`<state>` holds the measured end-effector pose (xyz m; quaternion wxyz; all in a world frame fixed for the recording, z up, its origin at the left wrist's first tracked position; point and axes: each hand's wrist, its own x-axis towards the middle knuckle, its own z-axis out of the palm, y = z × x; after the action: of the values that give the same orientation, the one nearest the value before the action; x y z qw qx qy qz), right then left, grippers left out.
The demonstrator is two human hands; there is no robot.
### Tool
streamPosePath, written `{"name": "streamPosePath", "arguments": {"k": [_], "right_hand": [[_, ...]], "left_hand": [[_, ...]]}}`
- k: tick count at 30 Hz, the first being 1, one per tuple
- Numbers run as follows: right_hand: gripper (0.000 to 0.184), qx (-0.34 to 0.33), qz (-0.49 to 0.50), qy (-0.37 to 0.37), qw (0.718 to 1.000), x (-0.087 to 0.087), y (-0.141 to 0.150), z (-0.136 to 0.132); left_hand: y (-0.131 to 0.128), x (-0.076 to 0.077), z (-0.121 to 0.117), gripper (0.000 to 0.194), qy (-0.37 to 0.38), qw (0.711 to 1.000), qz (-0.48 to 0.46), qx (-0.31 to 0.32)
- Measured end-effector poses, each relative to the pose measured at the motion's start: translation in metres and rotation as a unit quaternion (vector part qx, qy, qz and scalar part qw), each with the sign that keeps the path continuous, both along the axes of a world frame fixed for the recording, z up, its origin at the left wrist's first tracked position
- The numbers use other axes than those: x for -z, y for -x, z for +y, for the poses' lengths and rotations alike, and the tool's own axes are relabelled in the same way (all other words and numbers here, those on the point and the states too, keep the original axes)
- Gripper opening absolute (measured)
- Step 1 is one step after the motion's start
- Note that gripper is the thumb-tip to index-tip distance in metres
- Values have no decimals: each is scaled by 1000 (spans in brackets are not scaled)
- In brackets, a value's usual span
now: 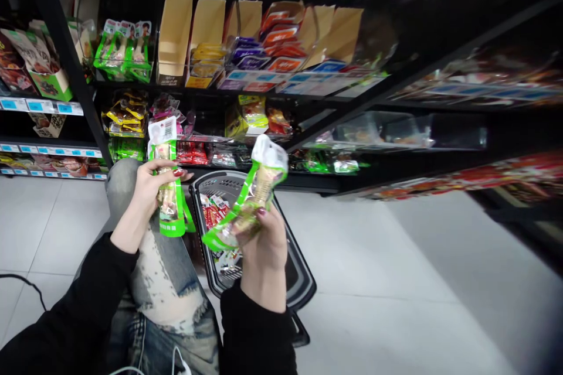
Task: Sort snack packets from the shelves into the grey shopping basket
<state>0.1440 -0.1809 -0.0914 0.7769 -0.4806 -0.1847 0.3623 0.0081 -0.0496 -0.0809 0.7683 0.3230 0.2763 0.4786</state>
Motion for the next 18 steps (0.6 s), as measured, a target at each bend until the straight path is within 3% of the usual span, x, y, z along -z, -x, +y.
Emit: {"name": "streamPosePath", "arguments": {"k": [2, 6, 9, 12, 15, 18], "right_hand": [[30, 35, -67, 19, 997, -1, 1, -2], [43, 41, -157, 36, 986, -1, 2, -4], [38, 79, -304, 129, 941, 12, -16, -8], [40, 74, -410, 292, 861, 44, -46, -13], [48, 54, -395, 500, 769, 94, -70, -20], [47, 53, -341, 595, 726, 147, -72, -28]], "left_hand": [[0, 0, 0, 21, 8, 1000, 7, 5], [-1, 1, -2, 22, 12, 1000, 18, 16], [-1, 1, -1, 21, 5, 1000, 8, 8], [-1, 2, 1, 20, -1, 1000, -2, 0], [-1, 3, 1, 18, -7, 1000, 2, 7], [-1, 2, 0, 20, -21, 999, 12, 38]]}}
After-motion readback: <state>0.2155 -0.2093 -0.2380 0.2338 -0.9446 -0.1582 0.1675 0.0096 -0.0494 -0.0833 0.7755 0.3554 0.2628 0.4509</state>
